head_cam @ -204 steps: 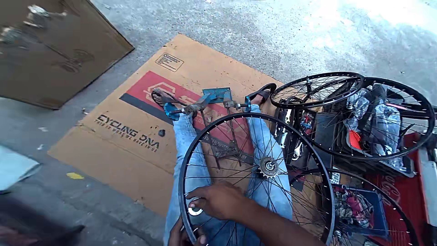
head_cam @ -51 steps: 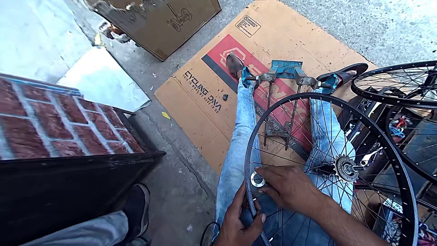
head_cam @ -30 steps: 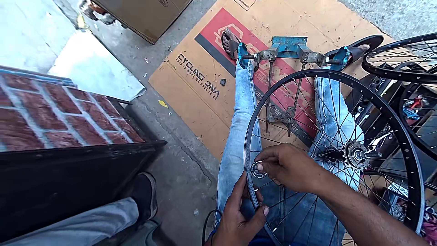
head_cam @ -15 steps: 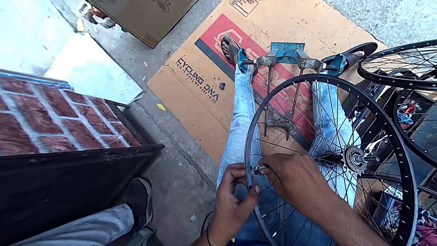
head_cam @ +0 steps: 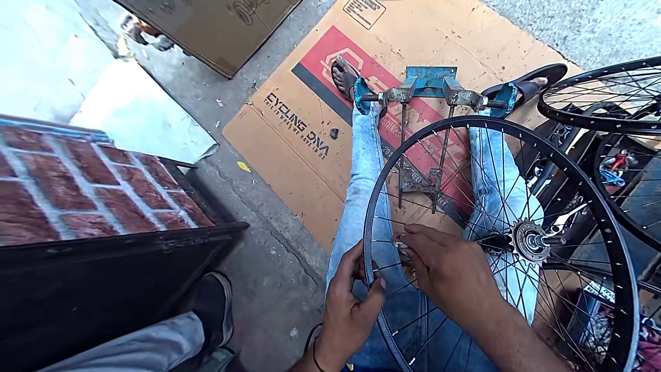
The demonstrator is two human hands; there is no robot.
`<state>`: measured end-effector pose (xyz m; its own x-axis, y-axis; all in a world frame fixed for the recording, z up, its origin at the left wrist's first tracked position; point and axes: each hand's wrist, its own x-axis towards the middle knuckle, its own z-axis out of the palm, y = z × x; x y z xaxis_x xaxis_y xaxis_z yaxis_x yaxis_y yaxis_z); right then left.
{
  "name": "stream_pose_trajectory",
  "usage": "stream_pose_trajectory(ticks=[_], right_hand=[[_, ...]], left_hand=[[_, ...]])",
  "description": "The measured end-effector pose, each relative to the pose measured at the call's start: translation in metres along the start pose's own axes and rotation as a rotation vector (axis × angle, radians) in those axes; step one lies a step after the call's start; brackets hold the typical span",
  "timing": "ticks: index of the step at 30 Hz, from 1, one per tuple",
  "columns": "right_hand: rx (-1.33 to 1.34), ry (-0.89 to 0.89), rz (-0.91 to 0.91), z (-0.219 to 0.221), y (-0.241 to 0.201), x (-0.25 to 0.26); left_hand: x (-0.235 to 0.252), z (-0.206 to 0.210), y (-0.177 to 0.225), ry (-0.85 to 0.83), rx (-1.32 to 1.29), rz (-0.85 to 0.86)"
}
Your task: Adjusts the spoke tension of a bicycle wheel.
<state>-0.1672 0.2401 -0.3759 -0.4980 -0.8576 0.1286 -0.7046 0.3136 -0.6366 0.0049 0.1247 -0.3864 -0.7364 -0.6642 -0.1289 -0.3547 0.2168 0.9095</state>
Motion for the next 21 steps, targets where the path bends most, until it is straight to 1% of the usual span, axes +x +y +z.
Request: stream_pose_trajectory(ticks=[2,3,4,7,8,10,11,14,17,21], right_hand=[[-0.033,0.001,-0.025,0.004,0.0,-0.001],[-0.046,-0.019,-0.01,0.004,-0.001,-0.001],[-0.055,-0.062,0.024,0.003,-0.002,-0.001],[-0.02,-0.271,0.183,0.0,-0.005,0.004],[-0.011,-0.317,0.198,0.0,-0.005,0.004],[0.036,-0.373,0.17,0.001,-0.003,0.005],[0.076,-0.374,0.142,0.003,-0.001,0.005],[0.136,-0.287,0.105,0.013,0.001,0.004],[0.171,-0.301,0.159,0.012,-0.005,0.011],[0.294,-0.311,0.164,0.01,-0.001,0.009]], left_hand=[[-0.001,-0.001,-0.001,-0.021,-0.043,0.023],[-0.002,-0.001,-0.001,-0.027,-0.062,0.029],[-0.003,-0.001,-0.002,-0.028,-0.073,0.032],[-0.006,-0.001,-0.003,-0.035,-0.081,0.039],[-0.007,-0.001,-0.004,-0.039,-0.073,0.039],[-0.008,-0.002,-0.006,-0.047,-0.066,0.034],[-0.009,-0.003,-0.006,-0.054,-0.069,0.036],[-0.01,-0.004,-0.006,-0.073,-0.078,0.047],[-0.011,-0.003,-0.005,-0.08,-0.091,0.053],[-0.013,-0.003,-0.006,-0.095,-0.11,0.074]])
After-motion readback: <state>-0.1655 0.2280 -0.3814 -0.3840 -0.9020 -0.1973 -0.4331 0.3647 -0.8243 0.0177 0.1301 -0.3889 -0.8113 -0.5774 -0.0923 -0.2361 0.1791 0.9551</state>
